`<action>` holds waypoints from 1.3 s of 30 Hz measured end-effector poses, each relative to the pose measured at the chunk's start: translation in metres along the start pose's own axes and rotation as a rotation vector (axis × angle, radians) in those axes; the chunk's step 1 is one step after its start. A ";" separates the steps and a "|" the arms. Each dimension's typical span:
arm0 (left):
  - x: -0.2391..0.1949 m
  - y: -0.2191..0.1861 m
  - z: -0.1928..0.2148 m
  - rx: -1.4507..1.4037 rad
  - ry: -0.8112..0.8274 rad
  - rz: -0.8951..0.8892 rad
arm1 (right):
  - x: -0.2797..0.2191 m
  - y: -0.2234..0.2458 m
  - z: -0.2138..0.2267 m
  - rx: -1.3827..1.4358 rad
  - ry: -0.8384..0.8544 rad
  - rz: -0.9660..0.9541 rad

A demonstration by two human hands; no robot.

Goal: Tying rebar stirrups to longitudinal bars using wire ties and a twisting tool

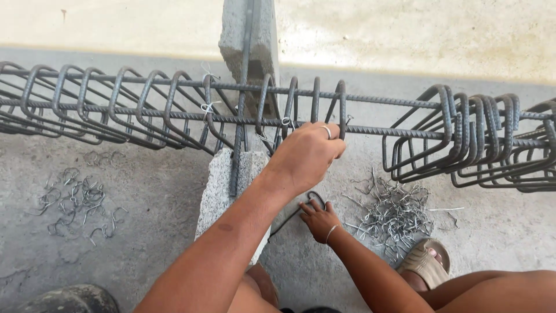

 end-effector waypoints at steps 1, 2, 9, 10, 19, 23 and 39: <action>0.004 0.004 0.001 0.008 -0.006 -0.010 | 0.011 -0.007 -0.002 -0.004 -0.012 -0.005; 0.002 0.003 -0.001 0.022 0.002 -0.014 | 0.011 -0.008 -0.005 -0.021 -0.094 -0.018; -0.003 0.004 -0.004 0.028 0.017 -0.011 | -0.014 -0.025 -0.052 0.007 -0.319 0.012; -0.002 0.005 -0.004 0.026 0.016 -0.011 | -0.020 -0.026 -0.055 0.007 -0.318 0.011; 0.006 -0.009 0.024 0.054 0.076 0.130 | -0.060 -0.044 -0.075 0.110 -0.002 -0.320; 0.007 -0.010 0.025 0.046 -0.001 0.147 | -0.074 -0.042 -0.074 -0.012 -0.185 -0.335; 0.004 -0.011 0.030 -0.031 -0.009 0.229 | -0.065 -0.021 -0.112 0.239 0.049 -0.332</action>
Point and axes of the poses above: each hand's wrist, its own x-axis towards the middle knuckle, its own z-axis out of the back of the hand, y = z × x, the point moved 7 cm from there along x, towards the middle knuckle, and after that the axes turned 4 degrees about x, right-handed, at the moved point
